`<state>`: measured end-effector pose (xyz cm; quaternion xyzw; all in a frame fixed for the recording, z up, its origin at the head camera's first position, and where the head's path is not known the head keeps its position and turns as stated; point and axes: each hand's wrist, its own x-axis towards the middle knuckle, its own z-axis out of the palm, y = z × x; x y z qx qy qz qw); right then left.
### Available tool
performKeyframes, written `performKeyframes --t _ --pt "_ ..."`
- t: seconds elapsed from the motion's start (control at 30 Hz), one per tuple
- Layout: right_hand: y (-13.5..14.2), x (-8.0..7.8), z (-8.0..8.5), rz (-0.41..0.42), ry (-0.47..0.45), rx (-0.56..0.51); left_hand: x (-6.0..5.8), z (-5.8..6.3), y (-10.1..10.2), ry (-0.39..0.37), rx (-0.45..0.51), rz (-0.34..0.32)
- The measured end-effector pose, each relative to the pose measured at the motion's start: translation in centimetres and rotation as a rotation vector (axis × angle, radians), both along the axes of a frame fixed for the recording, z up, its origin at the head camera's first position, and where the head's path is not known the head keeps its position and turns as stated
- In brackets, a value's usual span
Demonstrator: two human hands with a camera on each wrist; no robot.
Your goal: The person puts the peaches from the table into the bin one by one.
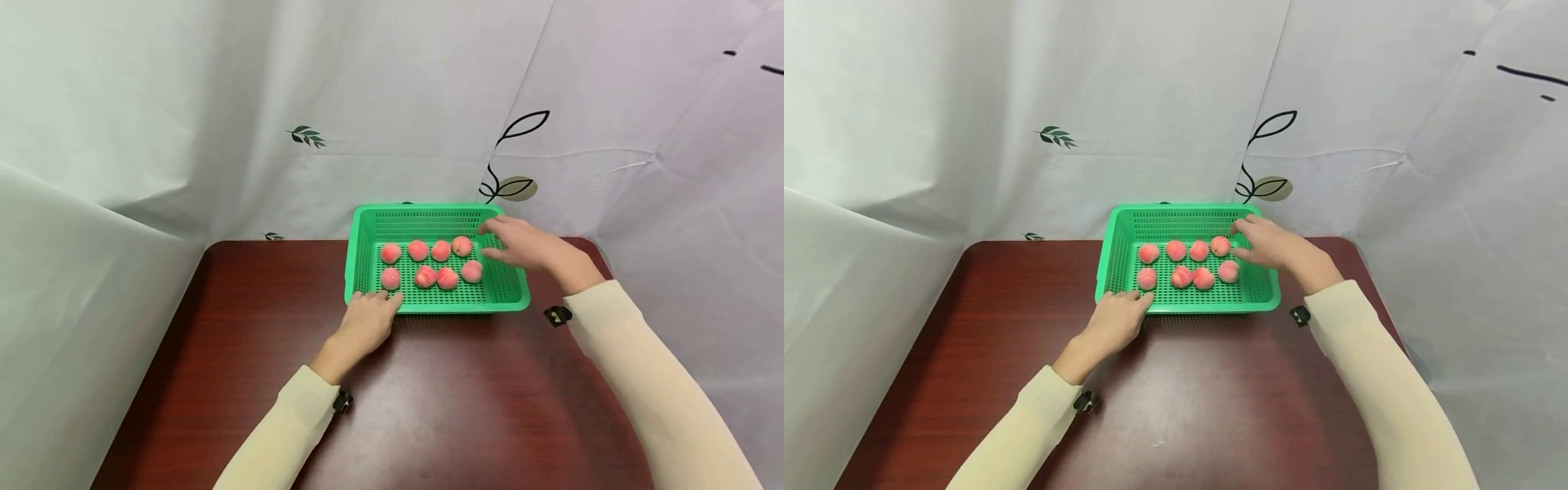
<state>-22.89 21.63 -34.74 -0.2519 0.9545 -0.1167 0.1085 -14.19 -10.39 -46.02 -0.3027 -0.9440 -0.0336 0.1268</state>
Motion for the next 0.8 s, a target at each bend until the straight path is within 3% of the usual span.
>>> performKeyframes --t 0.17,0.47,0.63,0.8 --pt "1.9 2.0 -1.0 -0.053 0.113 -0.109 -0.1 -0.1 -0.1 0.005 0.002 0.001" --pt "4.4 4.8 -3.5 -0.118 0.358 -0.278 -0.4 0.5 -0.7 -0.078 0.016 -0.012" --pt "5.1 6.0 -4.0 -0.171 0.395 -0.307 -0.7 1.3 -1.9 -0.095 0.064 -0.043" --pt "6.0 7.2 -4.4 -0.238 0.420 -0.286 -1.0 2.3 -4.3 -0.104 0.123 -0.016"
